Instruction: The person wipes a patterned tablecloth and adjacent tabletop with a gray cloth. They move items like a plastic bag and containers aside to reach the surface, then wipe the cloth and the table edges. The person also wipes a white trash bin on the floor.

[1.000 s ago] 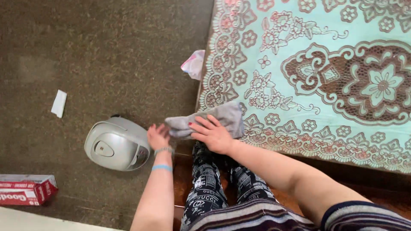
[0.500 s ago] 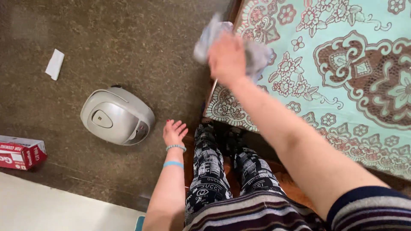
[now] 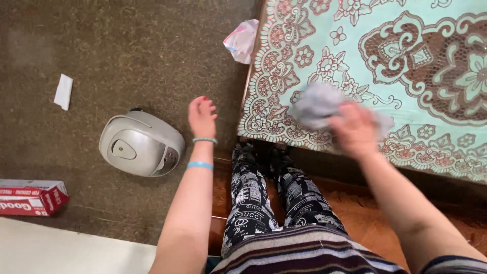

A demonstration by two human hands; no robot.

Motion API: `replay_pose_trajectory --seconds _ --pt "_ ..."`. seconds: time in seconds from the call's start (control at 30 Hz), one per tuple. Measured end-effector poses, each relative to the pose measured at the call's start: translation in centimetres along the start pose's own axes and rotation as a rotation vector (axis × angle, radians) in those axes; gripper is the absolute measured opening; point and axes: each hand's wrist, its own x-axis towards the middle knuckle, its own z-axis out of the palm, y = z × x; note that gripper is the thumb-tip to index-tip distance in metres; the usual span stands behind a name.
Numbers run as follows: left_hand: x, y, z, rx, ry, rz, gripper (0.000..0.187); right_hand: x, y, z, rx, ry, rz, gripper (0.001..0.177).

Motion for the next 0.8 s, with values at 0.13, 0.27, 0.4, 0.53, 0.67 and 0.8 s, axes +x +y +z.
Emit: replay_pose_trajectory --seconds 0.13,0.27,0.4,0.53,0.67,0.8 --pt "-0.2 -2.3 6.8 0.404 -0.039 0.205 0.034 1.6 0.6 0.1 -0.207 0.029 0.555 0.041" --pt "-2.1 -0.3 11.5 0.456 -0.01 0.348 0.031 7.8 -4.6 11.3 -0.176 0.038 0.55 0.048" --pt "2.3 -2.3 11.6 0.557 0.209 0.468 0.021 17.1 -18.4 1.5 0.287 0.068 0.407 0.045" --pt "1.4 -0.9 12.4 0.68 0.178 0.511 0.044 8.7 -19.5 -0.4 0.33 0.056 0.385 0.048" --pt "-4.4 4.0 15.6 1.016 0.292 0.374 0.061 0.8 -10.2 -3.8 0.223 0.197 0.413 0.041" --pt "-6.0 5.6 17.2 1.108 0.362 0.378 0.061 -1.1 0.3 -4.1 -0.073 0.15 0.634 0.043"
